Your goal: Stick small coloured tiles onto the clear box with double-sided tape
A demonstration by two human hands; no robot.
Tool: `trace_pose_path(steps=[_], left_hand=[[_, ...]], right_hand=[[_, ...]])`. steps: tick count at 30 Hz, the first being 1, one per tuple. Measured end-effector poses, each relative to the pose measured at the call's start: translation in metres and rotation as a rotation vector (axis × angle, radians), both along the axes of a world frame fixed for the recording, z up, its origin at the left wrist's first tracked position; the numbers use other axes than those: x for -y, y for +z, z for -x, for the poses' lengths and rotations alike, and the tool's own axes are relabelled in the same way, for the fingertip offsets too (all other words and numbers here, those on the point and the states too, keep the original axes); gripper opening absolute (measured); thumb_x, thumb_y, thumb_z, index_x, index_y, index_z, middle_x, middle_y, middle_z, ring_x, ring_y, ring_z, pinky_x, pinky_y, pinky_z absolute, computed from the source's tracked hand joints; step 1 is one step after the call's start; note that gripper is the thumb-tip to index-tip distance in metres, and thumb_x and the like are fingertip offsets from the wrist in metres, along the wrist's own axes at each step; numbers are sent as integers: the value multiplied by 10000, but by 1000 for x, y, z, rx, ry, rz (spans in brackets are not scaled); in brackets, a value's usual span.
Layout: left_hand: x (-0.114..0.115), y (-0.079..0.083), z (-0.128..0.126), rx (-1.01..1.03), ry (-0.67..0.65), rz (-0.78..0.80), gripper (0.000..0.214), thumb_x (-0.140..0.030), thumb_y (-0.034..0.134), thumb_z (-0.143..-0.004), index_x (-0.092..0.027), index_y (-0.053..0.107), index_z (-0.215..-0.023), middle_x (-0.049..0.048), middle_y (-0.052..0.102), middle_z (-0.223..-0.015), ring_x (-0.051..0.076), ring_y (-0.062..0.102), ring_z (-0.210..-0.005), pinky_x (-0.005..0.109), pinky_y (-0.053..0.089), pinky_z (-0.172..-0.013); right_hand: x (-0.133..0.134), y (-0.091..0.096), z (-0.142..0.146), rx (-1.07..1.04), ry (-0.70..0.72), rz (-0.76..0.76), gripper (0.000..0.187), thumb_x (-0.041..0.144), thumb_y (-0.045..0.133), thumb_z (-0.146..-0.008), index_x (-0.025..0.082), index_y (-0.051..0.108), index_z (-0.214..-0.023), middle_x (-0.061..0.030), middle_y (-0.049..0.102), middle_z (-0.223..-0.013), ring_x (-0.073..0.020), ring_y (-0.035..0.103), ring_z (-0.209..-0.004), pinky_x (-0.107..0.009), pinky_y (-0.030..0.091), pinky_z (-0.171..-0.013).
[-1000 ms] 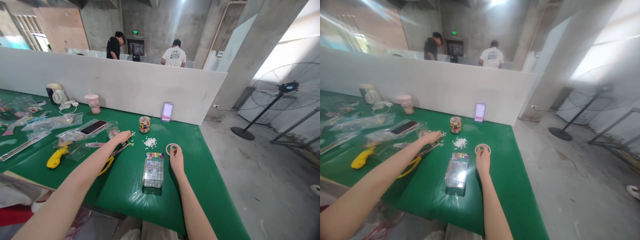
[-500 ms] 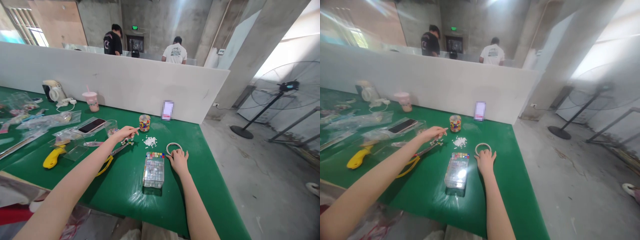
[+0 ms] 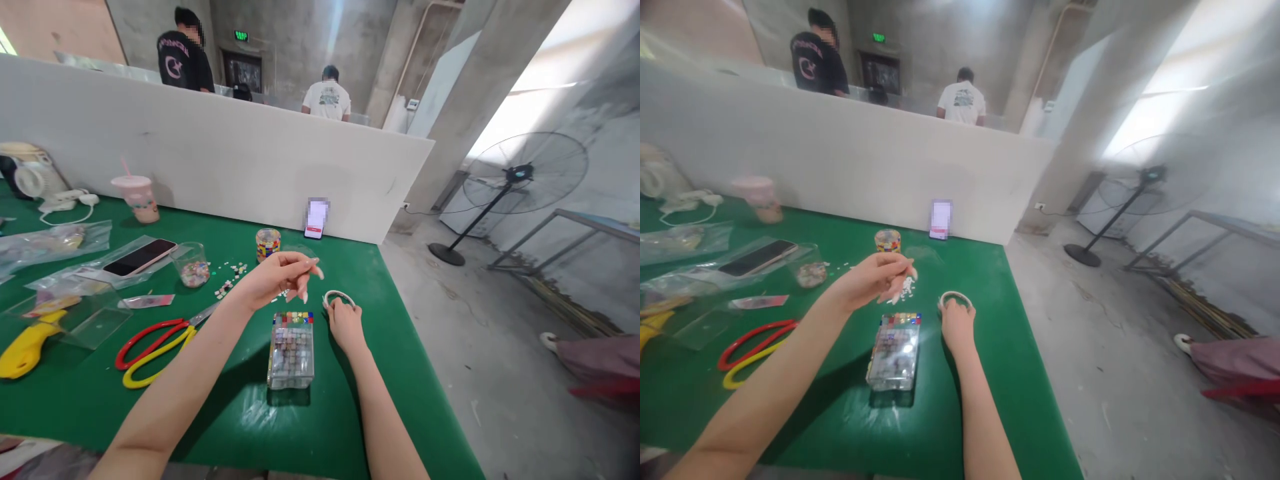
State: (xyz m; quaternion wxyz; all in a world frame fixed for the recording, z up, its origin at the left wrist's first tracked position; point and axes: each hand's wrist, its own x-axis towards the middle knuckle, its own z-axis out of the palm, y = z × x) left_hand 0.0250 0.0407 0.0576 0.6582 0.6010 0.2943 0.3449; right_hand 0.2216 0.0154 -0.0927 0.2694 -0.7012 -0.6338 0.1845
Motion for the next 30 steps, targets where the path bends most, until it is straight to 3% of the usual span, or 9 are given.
trace_pose_path(steps=[4, 7, 10, 14, 16, 20, 27, 30], left_hand=[[18, 17, -4, 86, 34, -36, 266, -411, 658, -867, -161, 673, -777, -61, 545, -436, 48, 502, -365, 153, 380, -379], [23, 23, 3, 102, 34, -31, 252, -388, 665, -869, -151, 703, -793, -27, 632, -535, 73, 623, -494, 134, 451, -426], [25, 26, 14, 115, 7, -33, 142, -299, 701, -851, -161, 728, -866, -3, 706, -643, 77, 669, -598, 116, 506, -499], [31, 32, 26, 169, 98, -129, 198, -327, 637, -901, -175, 692, -787, -25, 668, -553, 73, 631, -505, 115, 475, -416], [34, 36, 28, 169, 241, -217, 218, -312, 636, -901, -170, 675, -740, -33, 652, -539, 66, 598, -460, 117, 461, -385], [37, 38, 24, 125, 471, -345, 37, -225, 657, -884, -196, 679, -882, -71, 629, -505, 59, 565, -407, 116, 462, -373], [40, 31, 5, 21, 595, -590, 136, -136, 623, -888, -206, 723, -830, -88, 693, -604, 12, 630, -519, 34, 506, -526], [41, 31, 6, 1, 567, -616, 207, -149, 563, -929, -220, 744, -859, -87, 720, -652, 7, 638, -529, 35, 518, -565]], right_hand=[[2, 24, -5, -275, 29, -78, 273, 385, 508, -974, 134, 600, -1024, 7, 626, -786, -93, 583, -577, -251, 517, -555], [3, 63, -4, -454, 84, -179, 367, 489, 369, -997, 171, 540, -931, 98, 433, -511, -72, 410, -391, -217, 430, -449], [9, 112, 4, -569, 194, -246, 385, 592, 430, -925, 214, 498, -884, 105, 430, -472, -76, 394, -382, -206, 373, -412], [24, 160, 18, -634, 329, -274, 301, 501, 503, -935, 220, 560, -844, 94, 467, -479, -55, 404, -392, -189, 349, -423], [32, 167, 24, -655, 445, -306, 233, 413, 511, -961, 226, 601, -855, 85, 509, -509, -45, 436, -415, -181, 348, -437], [45, 158, 30, -711, 505, -450, 111, 289, 533, -967, 257, 626, -914, 82, 554, -571, -41, 491, -443, -174, 360, -439], [52, 148, 31, -688, 503, -486, 131, 205, 526, -962, 292, 620, -989, 75, 570, -624, -57, 551, -483, -166, 425, -447], [52, 152, 31, -667, 480, -460, 115, 211, 534, -957, 292, 615, -962, 81, 532, -609, -50, 514, -467, -153, 420, -445]])
